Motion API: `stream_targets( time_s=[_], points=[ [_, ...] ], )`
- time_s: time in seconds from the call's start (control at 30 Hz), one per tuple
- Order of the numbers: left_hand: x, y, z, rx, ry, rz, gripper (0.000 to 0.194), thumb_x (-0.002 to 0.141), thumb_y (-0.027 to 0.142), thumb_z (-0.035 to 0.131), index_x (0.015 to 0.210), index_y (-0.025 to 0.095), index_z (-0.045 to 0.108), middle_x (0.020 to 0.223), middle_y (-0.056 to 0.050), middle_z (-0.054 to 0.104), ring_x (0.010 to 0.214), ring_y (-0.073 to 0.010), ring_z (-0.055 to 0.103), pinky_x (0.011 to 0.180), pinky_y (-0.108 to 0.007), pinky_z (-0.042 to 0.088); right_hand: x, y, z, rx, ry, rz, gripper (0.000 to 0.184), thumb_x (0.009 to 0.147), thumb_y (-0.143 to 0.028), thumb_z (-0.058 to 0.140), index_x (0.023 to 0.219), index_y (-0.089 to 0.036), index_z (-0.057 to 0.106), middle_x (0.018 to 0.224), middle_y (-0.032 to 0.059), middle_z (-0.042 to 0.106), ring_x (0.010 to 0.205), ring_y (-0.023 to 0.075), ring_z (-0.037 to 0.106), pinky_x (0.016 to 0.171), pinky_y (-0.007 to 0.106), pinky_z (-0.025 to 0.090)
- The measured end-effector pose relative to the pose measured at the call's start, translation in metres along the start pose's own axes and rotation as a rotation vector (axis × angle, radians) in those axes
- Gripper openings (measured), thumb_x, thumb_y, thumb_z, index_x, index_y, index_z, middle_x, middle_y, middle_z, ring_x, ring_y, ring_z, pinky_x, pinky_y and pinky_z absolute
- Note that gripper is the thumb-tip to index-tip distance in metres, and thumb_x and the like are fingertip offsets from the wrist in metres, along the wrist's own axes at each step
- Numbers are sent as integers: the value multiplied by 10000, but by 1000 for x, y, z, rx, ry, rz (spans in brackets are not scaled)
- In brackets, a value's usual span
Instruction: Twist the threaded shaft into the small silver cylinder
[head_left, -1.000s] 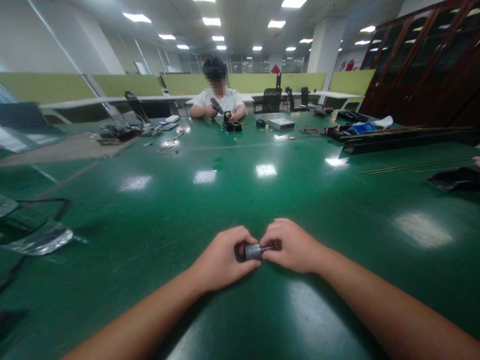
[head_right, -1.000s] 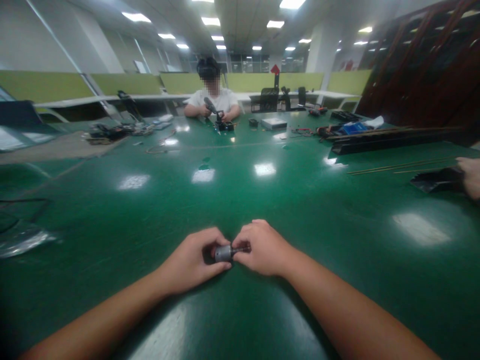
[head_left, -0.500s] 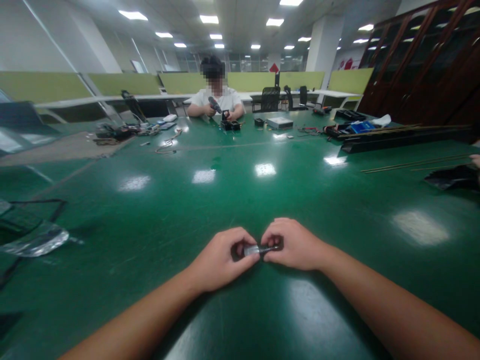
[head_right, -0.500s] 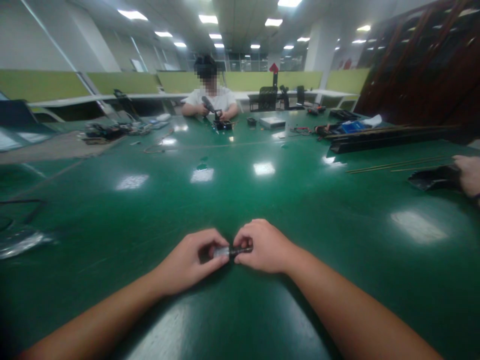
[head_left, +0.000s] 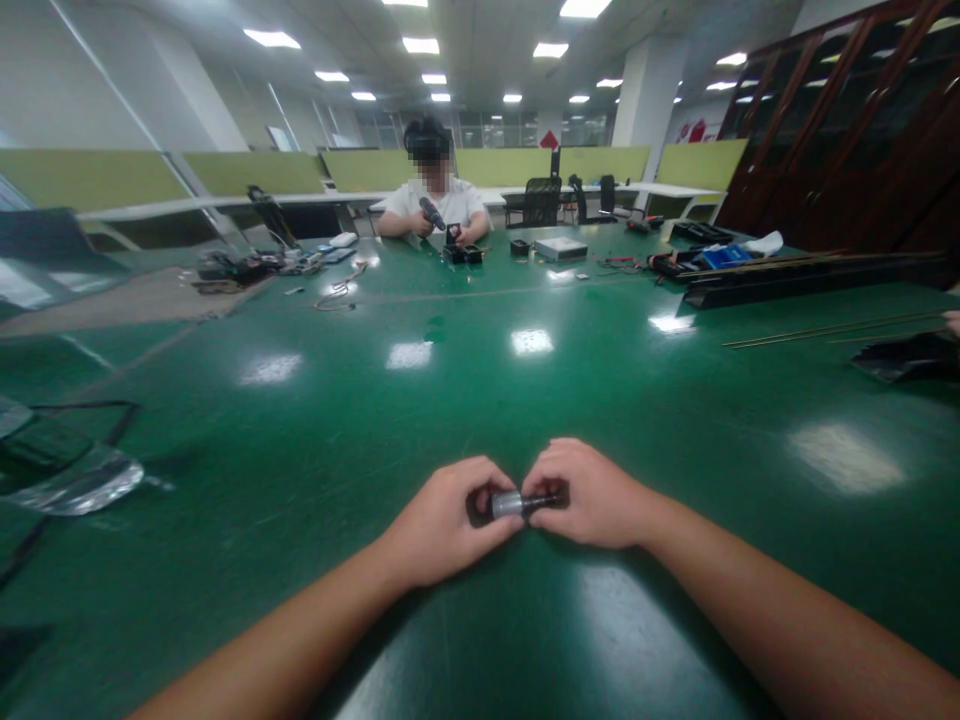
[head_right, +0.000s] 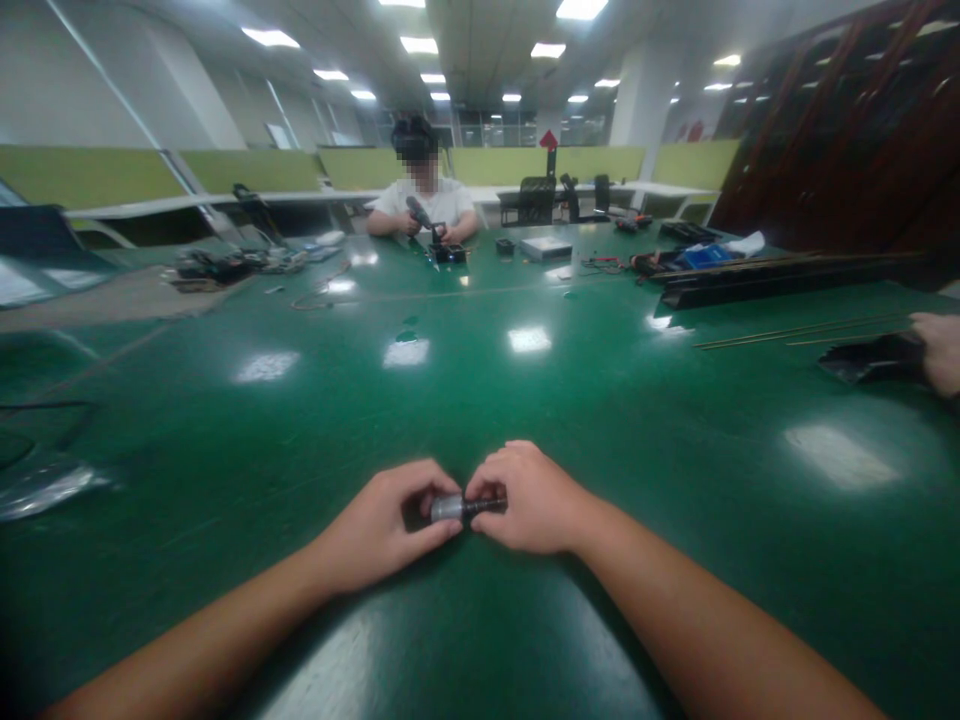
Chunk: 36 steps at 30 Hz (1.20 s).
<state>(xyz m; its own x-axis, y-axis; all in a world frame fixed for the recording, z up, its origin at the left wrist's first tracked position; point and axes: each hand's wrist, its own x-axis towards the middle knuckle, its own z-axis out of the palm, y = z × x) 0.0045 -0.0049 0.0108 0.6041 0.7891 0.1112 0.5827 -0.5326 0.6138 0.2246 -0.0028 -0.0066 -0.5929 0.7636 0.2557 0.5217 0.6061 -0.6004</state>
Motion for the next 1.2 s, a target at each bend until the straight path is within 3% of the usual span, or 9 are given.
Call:
stream_targets(
  time_s=[0.27,1.2],
  points=[
    [0,1,0,12,-6,-22,148,785,262,692,900,171,671,760,-4,608,688,-145,566,623,-234,409,1,0,0,2,-1,-17,77,746,-185,730,819,-199,712,738,-4,678,744,157,589,813,315,395],
    [-1,-2,0,0,-16,-16,140,824,281,674,906,170,652,781,-3,597,709,-148,564,649,-247,410,-1,3,-7,-8,-16,-1,91,720,-156,735,801,-191,713,727,-16,658,719,140,569,746,274,400]
  ],
)
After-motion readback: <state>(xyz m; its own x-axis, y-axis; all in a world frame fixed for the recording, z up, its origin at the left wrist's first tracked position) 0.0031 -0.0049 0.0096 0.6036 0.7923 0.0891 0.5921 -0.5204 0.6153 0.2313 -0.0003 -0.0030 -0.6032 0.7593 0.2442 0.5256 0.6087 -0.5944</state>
